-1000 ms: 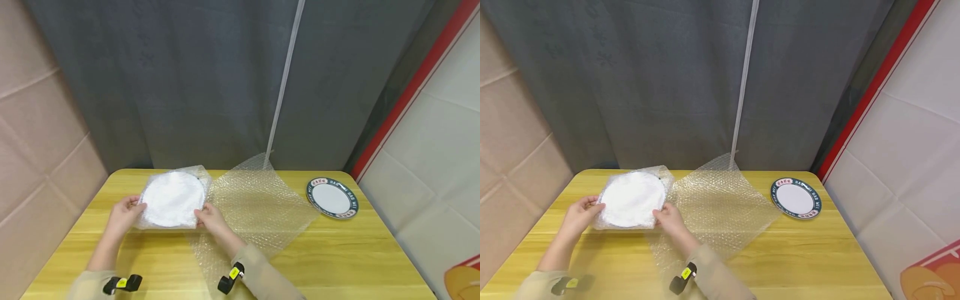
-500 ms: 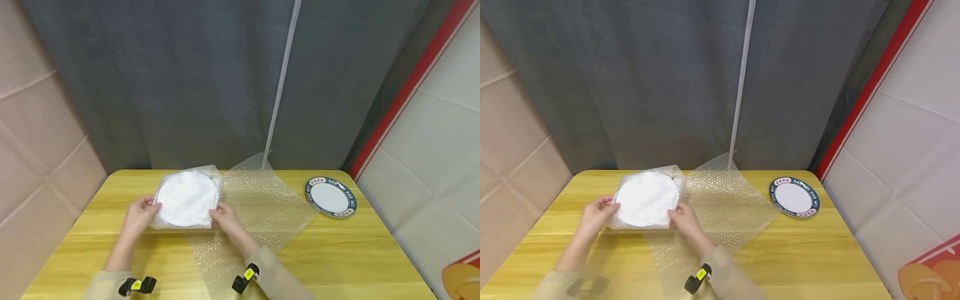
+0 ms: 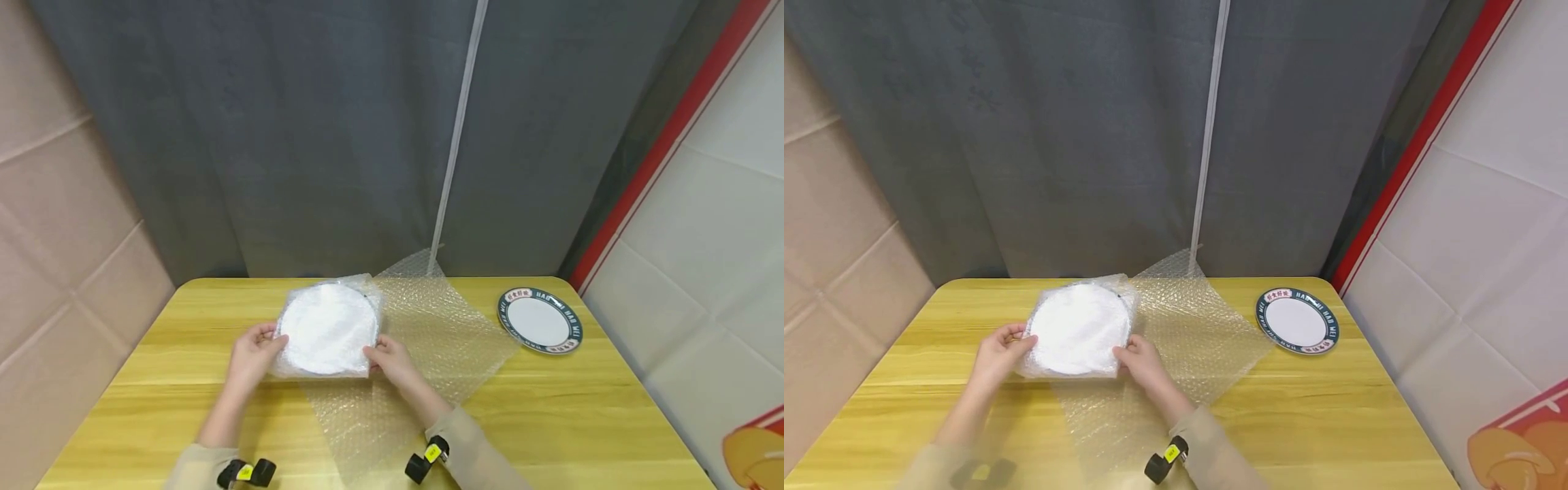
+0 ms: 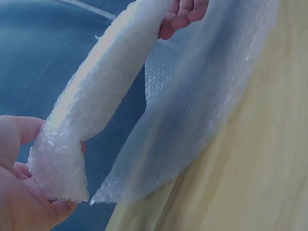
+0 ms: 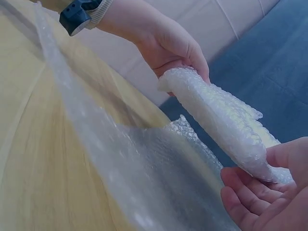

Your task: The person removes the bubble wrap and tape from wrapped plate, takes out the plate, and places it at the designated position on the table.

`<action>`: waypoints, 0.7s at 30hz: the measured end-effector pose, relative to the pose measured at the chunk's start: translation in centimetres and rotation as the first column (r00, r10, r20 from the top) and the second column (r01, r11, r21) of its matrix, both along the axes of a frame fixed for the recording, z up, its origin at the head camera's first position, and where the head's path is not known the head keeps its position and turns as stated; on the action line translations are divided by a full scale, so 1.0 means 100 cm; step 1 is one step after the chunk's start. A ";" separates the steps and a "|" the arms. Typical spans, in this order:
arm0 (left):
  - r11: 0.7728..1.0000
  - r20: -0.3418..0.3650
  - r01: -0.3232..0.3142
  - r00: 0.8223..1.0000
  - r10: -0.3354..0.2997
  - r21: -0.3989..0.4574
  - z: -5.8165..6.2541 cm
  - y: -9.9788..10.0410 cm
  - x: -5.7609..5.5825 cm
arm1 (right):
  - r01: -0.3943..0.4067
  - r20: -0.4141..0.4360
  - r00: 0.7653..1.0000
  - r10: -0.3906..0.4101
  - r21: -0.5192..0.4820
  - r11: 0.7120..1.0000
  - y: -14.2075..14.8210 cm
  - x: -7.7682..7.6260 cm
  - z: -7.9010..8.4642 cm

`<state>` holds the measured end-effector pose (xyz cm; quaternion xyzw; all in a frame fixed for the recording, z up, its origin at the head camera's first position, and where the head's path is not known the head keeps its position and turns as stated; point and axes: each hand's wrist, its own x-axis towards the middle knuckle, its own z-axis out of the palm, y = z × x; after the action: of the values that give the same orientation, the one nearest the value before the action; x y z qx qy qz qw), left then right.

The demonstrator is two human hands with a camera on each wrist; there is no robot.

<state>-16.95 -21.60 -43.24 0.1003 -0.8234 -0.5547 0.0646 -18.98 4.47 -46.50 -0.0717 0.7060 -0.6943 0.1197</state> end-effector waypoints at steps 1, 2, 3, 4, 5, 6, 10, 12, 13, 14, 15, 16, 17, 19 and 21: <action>1.000 -0.004 0.000 1.000 0.000 0.007 0.000 0.003 0.000 | -0.005 0.001 1.000 0.005 -0.004 1.000 0.003 0.000 0.001; 1.000 -0.005 -0.002 1.000 0.002 0.013 0.000 0.005 0.000 | -0.010 0.002 1.000 0.010 -0.010 1.000 0.006 0.000 0.001; 1.000 -0.009 -0.002 1.000 0.002 0.019 0.000 0.008 0.000 | -0.013 0.003 1.000 0.013 -0.017 1.000 0.008 0.000 0.001; 1.000 -0.012 -0.001 1.000 0.001 0.028 0.000 0.011 0.001 | -0.017 -0.002 1.000 0.017 -0.014 1.000 0.011 0.000 0.000; 0.999 -0.017 0.001 1.000 0.000 0.035 -0.001 0.013 0.001 | -0.017 -0.003 1.000 0.017 -0.012 1.000 0.013 0.000 0.000; 0.999 -0.019 0.002 1.000 -0.001 0.042 -0.001 0.016 0.001 | -0.017 -0.004 1.000 0.017 -0.011 1.000 0.016 0.000 -0.001; 0.998 -0.029 0.003 1.000 -0.002 0.060 -0.003 0.025 0.001 | -0.013 -0.007 1.000 0.013 -0.005 1.000 0.025 0.002 -0.003; 0.998 -0.037 0.007 0.999 -0.005 0.064 -0.005 0.030 0.000 | -0.009 -0.005 1.000 0.009 0.000 1.000 0.029 0.003 -0.004; 0.998 -0.041 0.010 0.999 -0.007 0.063 -0.006 0.032 0.000 | -0.008 -0.006 1.000 0.008 0.002 1.000 0.032 0.003 -0.005; 0.998 -0.044 0.014 0.999 -0.011 0.066 -0.007 0.034 -0.001 | -0.007 -0.008 1.000 0.008 0.006 1.000 0.034 0.003 -0.006; 0.998 -0.046 0.019 0.999 -0.016 0.065 -0.008 0.036 -0.001 | -0.005 -0.006 1.000 0.005 0.010 1.000 0.036 0.003 -0.007; 0.998 -0.048 0.023 0.999 -0.020 0.063 -0.009 0.038 -0.001 | -0.005 -0.011 1.000 0.006 0.014 1.000 0.039 0.004 -0.007; 0.998 -0.048 0.027 0.999 -0.024 0.062 -0.010 0.040 -0.001 | -0.002 -0.008 1.000 0.002 0.017 1.000 0.041 0.004 -0.008; 0.998 -0.048 0.034 0.998 -0.031 0.062 -0.012 0.043 -0.002 | 0.003 -0.013 1.000 -0.003 0.028 1.000 0.045 0.004 -0.009; 0.997 -0.053 0.044 0.998 -0.040 0.066 -0.014 0.047 -0.002 | 0.010 -0.020 1.000 -0.009 0.044 0.999 0.049 0.004 -0.010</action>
<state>-17.19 -16.85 -44.65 0.0706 -0.8043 -0.5857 0.0708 -18.58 9.38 -47.52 -0.0724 0.7226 -0.6784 0.1110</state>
